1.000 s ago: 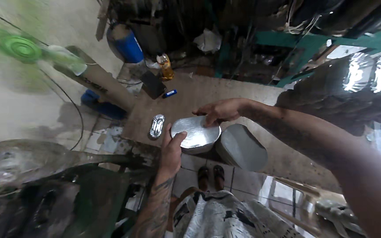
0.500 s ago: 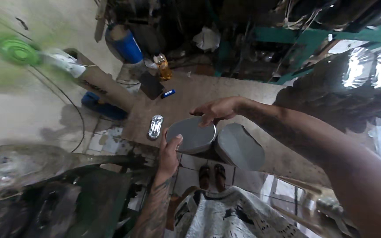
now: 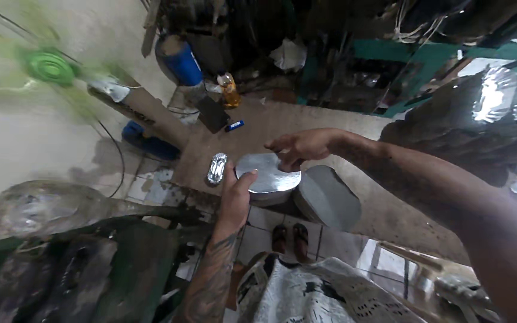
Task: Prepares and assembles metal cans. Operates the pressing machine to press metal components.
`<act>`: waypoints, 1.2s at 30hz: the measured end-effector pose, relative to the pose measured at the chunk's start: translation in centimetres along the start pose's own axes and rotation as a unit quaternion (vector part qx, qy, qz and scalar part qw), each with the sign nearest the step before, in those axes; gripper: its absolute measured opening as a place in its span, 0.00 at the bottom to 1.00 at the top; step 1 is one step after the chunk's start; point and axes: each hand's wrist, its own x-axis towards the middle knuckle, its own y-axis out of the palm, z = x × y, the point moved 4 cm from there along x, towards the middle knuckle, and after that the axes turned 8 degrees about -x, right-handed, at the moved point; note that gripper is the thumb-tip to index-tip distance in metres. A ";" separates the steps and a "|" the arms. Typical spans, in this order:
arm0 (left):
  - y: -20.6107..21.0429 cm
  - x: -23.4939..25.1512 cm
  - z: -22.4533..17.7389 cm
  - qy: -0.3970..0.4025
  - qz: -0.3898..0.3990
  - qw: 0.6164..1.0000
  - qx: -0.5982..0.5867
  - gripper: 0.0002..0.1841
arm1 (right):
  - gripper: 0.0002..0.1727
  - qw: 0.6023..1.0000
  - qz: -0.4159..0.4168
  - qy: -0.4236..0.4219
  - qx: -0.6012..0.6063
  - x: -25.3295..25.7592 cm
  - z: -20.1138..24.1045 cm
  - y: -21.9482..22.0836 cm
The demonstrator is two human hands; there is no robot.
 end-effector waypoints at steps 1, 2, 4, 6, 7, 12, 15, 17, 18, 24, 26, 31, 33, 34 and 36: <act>0.1 0.0 -0.2 0.003 0.009 1.000 0.005 0.36 | 0.41 1.000 -0.005 0.014 -0.002 0.1 0.0 0.0; 0.2 0.1 -0.3 0.004 0.014 1.000 0.008 0.36 | 0.41 1.000 -0.004 0.017 -0.005 0.1 0.1 0.1; 0.3 0.1 -0.4 0.004 0.017 1.000 0.011 0.34 | 0.39 1.000 0.000 0.010 -0.003 0.1 -0.1 0.0; 0.4 0.1 -0.4 0.003 0.018 1.000 0.012 0.32 | 0.39 1.000 0.002 0.010 0.007 -0.1 -0.2 0.0; 0.4 0.1 -0.4 0.002 0.017 1.000 0.010 0.32 | 0.39 1.000 0.000 0.011 0.014 -0.1 -0.2 0.0; 0.3 0.3 -0.2 0.011 0.019 1.000 0.015 0.31 | 0.40 1.000 -0.003 0.014 0.023 0.0 -0.3 -0.1; -0.5 0.6 0.8 0.002 0.010 0.999 0.030 0.33 | 0.40 1.000 -0.015 0.027 -0.005 0.4 -0.7 -0.2; -1.7 0.6 2.2 -0.016 -0.004 0.999 0.033 0.37 | 0.41 0.999 -0.012 0.030 -0.016 0.9 -1.3 0.0; -2.4 0.8 3.3 -0.011 -0.011 1.000 0.019 0.37 | 0.42 0.999 -0.012 0.032 -0.005 1.2 -1.6 0.2; -3.9 1.7 6.7 0.018 -0.001 0.987 -0.157 0.29 | 0.45 0.998 0.033 0.031 0.045 2.4 -1.5 1.2; -4.2 2.0 6.7 0.013 -0.015 0.982 -0.190 0.24 | 0.42 0.998 0.049 -0.017 0.029 0.9 0.7 1.4; -4.7 2.0 6.8 0.005 -0.031 0.972 -0.234 0.17 | 0.30 0.963 -0.138 0.214 -0.086 -7.9 15.6 7.0; -4.7 2.0 7.0 0.000 -0.033 0.970 -0.243 0.17 | 0.29 0.964 -0.136 0.209 -0.096 -7.7 15.8 7.0; -4.8 2.1 7.2 -0.001 -0.029 0.968 -0.248 0.19 | 0.29 0.962 -0.139 0.214 -0.094 -7.6 15.9 7.1; -4.9 2.2 7.3 -0.001 -0.025 0.966 -0.258 0.19 | 0.30 0.963 -0.134 0.210 -0.098 -7.4 16.0 7.0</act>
